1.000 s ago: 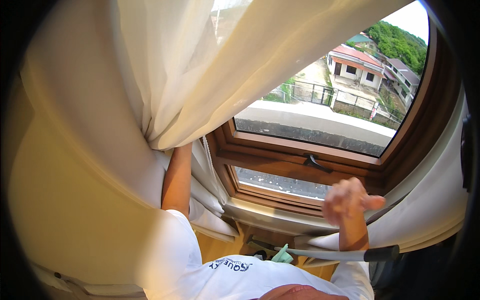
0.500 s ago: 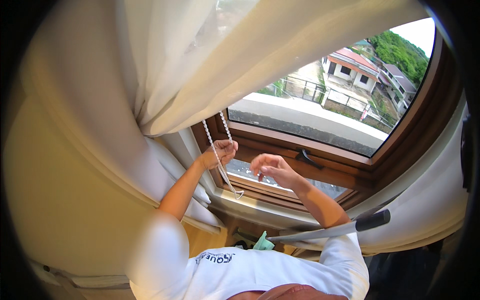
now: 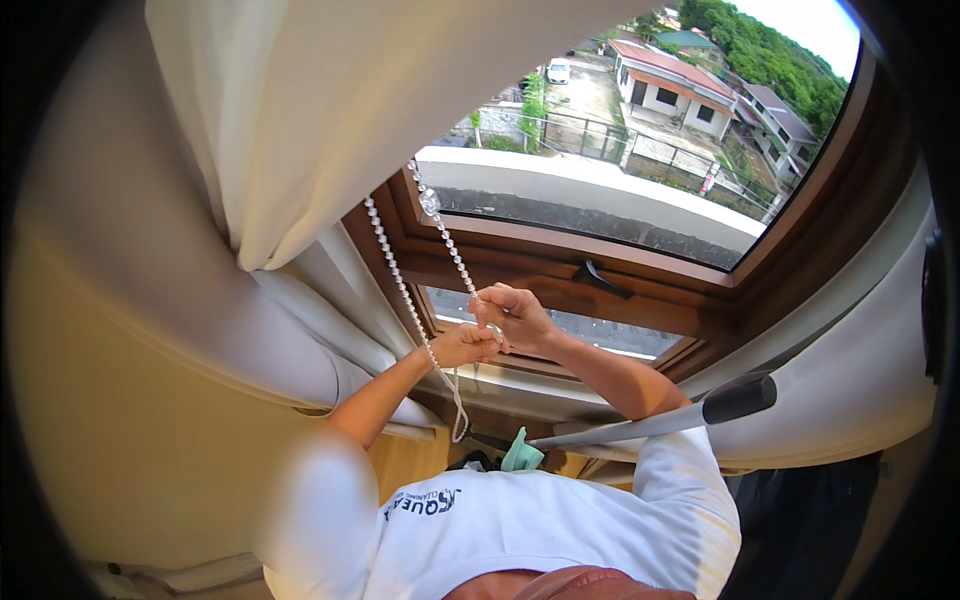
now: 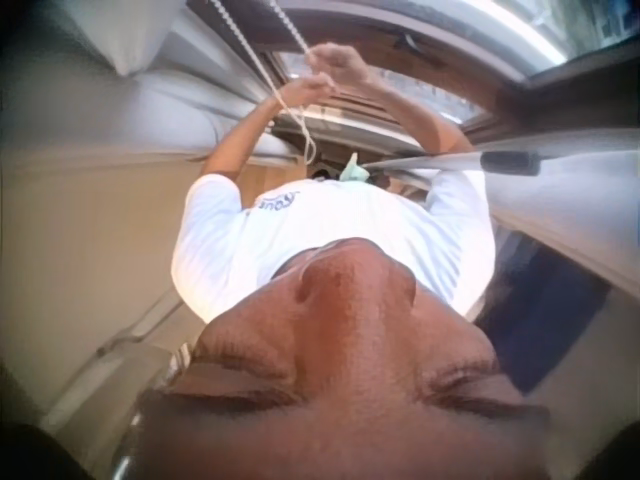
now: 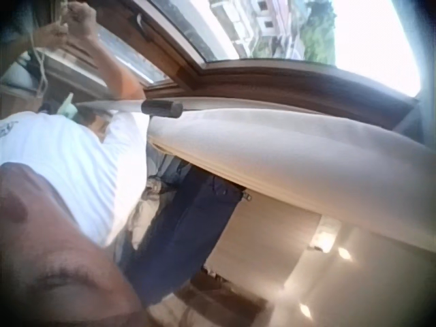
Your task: The person mops a wooden floor with a flat mop, then adjusts the window blinds and curtains, and resumes mopping the floor.
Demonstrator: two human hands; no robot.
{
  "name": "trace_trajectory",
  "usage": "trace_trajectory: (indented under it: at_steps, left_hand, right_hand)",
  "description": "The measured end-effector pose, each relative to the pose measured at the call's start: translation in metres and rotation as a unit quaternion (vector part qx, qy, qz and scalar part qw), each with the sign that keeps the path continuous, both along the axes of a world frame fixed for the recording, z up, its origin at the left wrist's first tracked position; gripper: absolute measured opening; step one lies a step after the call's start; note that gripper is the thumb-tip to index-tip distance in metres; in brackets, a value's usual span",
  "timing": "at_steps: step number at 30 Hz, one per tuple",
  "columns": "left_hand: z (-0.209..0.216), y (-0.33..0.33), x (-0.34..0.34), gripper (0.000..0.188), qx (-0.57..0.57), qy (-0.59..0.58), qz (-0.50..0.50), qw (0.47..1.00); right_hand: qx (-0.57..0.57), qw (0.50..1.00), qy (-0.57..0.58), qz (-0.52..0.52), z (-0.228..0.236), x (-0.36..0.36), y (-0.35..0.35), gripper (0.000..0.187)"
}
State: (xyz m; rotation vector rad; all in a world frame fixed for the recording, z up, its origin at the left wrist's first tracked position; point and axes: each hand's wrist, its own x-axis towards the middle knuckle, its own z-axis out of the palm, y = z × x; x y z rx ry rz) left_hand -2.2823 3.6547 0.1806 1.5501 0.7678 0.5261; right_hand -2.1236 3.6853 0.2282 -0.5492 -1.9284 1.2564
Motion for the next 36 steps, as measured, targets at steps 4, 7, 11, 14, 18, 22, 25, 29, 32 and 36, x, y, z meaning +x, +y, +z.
trace_trajectory:
  at_steps: [4, 7, 11, 14, 18, 22, 25, 29, 32, 36]
  left_hand:
    - [0.021, 0.023, -0.025, 0.028, 0.049, -0.028, 0.054, 0.997]
    - [0.072, 0.048, -0.032, 0.042, 0.324, -0.035, 0.025, 0.945]
    - [0.145, 0.064, -0.048, 0.054, 0.299, -0.258, 0.104, 0.913]
    - [0.218, 0.066, -0.056, 0.046, 0.311, -0.361, 0.187, 0.859]
    - [0.252, 0.074, -0.07, 0.041, 0.342, -0.389, 0.275, 0.81]
    - [0.245, 0.085, -0.08, 0.036, 0.352, -0.376, 0.324, 0.794]
    - [0.242, 0.079, -0.095, 0.032, 0.359, -0.353, 0.357, 0.787]
    - [0.217, 0.09, -0.103, 0.028, 0.352, -0.338, 0.372, 0.79]
    - [0.203, 0.081, -0.115, 0.025, 0.365, -0.296, 0.389, 0.792]
    - [0.171, 0.082, -0.111, 0.021, 0.383, -0.241, 0.396, 0.799]
  right_hand:
    - [0.045, 0.998, -0.032, -0.044, 0.01, -0.005, 0.0, 0.011]
    - [0.229, 0.967, 0.005, -0.108, 0.021, -0.013, 0.001, 0.012]
    - [0.084, 0.993, -0.033, -0.071, 0.016, -0.019, 0.009, 0.012]
    - [0.082, 0.993, -0.07, -0.057, 0.018, -0.02, 0.015, 0.013]
    - [0.011, 0.998, -0.049, -0.045, 0.011, -0.026, 0.02, 0.015]
    - [-0.039, 0.997, -0.039, -0.054, 0.004, -0.02, 0.021, 0.024]
    - [-0.011, 0.996, -0.075, -0.042, 0.018, -0.017, 0.014, 0.036]
    - [-0.007, 0.993, -0.107, -0.05, 0.017, 0.004, 0.018, 0.039]
    - [-0.003, 0.994, -0.099, -0.04, 0.008, 0.015, 0.02, 0.037]
    - [0.046, 0.997, -0.043, -0.049, -0.001, 0.048, 0.016, 0.029]
